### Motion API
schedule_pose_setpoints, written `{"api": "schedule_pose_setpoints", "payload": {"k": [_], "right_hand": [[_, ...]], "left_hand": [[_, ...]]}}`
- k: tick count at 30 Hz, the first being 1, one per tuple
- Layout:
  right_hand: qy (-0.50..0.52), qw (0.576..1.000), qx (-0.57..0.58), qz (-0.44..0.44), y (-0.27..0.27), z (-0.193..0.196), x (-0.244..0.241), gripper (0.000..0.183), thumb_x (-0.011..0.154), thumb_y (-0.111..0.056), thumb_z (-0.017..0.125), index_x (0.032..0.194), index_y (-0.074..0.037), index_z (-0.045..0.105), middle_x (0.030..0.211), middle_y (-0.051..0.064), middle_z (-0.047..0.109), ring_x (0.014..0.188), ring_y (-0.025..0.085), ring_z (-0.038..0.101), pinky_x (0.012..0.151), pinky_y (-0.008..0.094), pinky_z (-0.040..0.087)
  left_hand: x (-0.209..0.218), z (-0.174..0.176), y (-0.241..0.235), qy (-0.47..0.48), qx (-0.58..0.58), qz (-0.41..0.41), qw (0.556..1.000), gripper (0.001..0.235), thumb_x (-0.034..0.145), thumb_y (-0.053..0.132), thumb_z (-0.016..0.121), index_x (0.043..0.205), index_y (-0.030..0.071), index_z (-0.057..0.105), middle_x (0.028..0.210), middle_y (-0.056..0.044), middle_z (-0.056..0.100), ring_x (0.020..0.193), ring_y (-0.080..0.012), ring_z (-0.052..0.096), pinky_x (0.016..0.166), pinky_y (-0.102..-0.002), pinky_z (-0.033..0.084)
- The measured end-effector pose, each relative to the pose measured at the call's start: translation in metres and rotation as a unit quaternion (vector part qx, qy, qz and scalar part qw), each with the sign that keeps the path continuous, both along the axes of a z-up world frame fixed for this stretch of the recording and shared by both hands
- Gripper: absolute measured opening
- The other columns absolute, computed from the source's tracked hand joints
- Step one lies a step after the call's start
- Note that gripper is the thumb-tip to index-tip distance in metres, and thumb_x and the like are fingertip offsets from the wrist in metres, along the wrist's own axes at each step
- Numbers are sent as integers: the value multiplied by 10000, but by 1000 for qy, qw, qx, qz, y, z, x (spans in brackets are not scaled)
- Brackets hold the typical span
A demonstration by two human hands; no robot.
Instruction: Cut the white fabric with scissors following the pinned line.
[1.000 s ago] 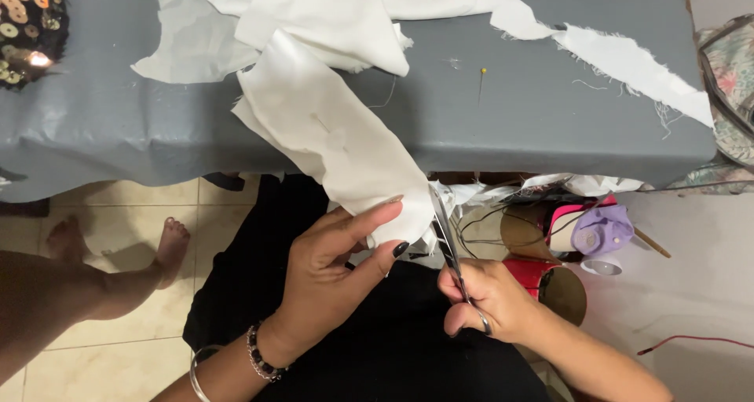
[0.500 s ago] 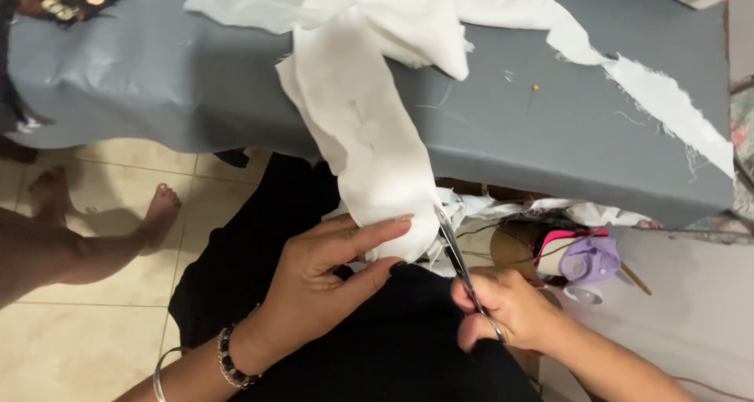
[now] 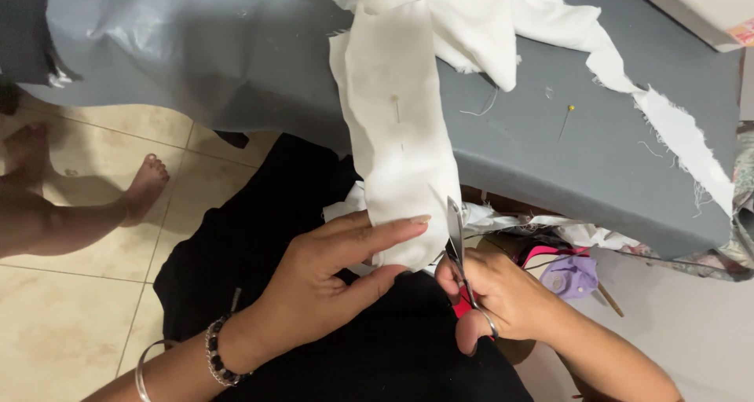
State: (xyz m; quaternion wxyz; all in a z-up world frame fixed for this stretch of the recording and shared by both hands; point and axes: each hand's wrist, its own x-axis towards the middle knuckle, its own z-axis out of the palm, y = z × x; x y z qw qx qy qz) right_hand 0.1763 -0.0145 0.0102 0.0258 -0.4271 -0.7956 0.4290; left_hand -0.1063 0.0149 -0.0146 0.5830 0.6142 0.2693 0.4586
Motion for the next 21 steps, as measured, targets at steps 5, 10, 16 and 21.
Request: {"api": "schedule_pose_setpoints", "payload": {"k": [5,10,16,21], "right_hand": [[-2,1000,14,2,1,-2,1,753,838,-894,219,853,-179,453,736,-33,449,630,181,418,599,326,385],[13,1000,22,9,-1,-8,6,699,884,-850,243,816,-175,409,725,-33,434,615,171,372,577,317,350],[25,999,31,21,2,-7,9,656,910,-811,284,801,-178,415,713,-39,457,621,175,383,583,309,346],[20,999,11,32,1,-8,18,631,895,-791,339,798,-172,414,701,-46,422,612,164,363,548,304,328]], "left_hand": [[-5,-2,2,9,-1,6,1000,513,963,63,692,1445,152,539,1483,-94,613,1306,-177,634,1003,-258,575],[-9,-5,4,13,-7,-2,1000,527,966,84,679,1465,132,517,1524,-93,577,1390,-180,583,1100,-275,522],[-11,-6,6,16,14,-1,1000,521,975,75,675,1467,122,510,1519,-104,584,1398,-194,593,1109,-286,514],[-15,-4,6,9,8,-13,1000,532,958,53,683,1458,122,514,1511,-110,586,1410,-195,576,1116,-271,537]]}}
